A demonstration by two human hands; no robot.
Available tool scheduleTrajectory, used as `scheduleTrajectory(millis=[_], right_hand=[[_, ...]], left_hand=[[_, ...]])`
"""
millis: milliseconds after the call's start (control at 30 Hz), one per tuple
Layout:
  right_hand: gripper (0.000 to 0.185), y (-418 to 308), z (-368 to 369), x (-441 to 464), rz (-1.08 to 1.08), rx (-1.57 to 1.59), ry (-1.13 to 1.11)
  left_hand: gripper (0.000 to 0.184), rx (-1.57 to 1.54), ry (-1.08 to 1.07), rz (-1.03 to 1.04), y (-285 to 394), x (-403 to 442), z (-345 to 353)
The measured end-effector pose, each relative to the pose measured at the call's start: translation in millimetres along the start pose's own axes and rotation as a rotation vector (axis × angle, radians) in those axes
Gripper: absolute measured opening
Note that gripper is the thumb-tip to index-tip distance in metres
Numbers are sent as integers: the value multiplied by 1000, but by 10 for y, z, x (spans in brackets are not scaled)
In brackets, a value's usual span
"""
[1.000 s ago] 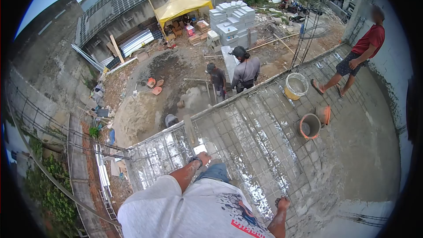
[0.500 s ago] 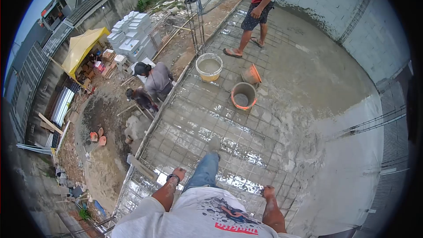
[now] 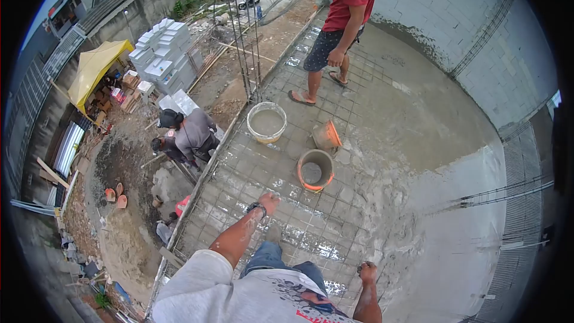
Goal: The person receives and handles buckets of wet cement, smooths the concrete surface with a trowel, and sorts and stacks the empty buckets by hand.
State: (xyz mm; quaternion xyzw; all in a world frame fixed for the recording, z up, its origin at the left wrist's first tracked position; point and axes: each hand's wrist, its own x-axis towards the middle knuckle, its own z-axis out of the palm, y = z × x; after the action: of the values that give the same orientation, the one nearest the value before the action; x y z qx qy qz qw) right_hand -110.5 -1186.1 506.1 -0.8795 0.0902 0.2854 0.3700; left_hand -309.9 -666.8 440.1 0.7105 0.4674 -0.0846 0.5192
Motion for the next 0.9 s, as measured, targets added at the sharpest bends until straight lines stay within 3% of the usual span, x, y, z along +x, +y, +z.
scheduleTrajectory(millis=[100,133,233,333,400,567,600,733,833,867,900], right_hand=[[28,-367,247,162,-78,-44,-107],[25,-360,330,287,-165,-107,-111],[23,-513,422,452,-27,-49,-151],[24,-576,377,604,18,-102,-184],[24,-547,387,820,40,-97,-225],[15,-792,386,1100,209,-202,-322],[16,-902,391,1186,230,-270,-375],[20,-1435,418,1949,64,-493,-438],[24,-1868,492,2951,-62,-466,-375],[25,-1946,524,3170,-81,-439,-350],[24,-2160,564,3460,-136,-439,-358]], left_hand=[[59,-66,139,111,255,220,-193],[64,-89,93,45,291,221,-263],[66,-114,98,-20,75,120,-315],[67,-68,65,-186,-336,-216,-271],[64,140,103,-276,-825,-406,-88],[57,50,33,-635,-1607,-1057,268],[57,8,-2,-692,-1577,-1110,237],[50,-48,315,-761,-1118,-1287,404],[51,-163,264,-823,-857,-876,707],[52,-25,203,-671,-721,-715,799],[54,-72,264,-686,-462,-560,832]])
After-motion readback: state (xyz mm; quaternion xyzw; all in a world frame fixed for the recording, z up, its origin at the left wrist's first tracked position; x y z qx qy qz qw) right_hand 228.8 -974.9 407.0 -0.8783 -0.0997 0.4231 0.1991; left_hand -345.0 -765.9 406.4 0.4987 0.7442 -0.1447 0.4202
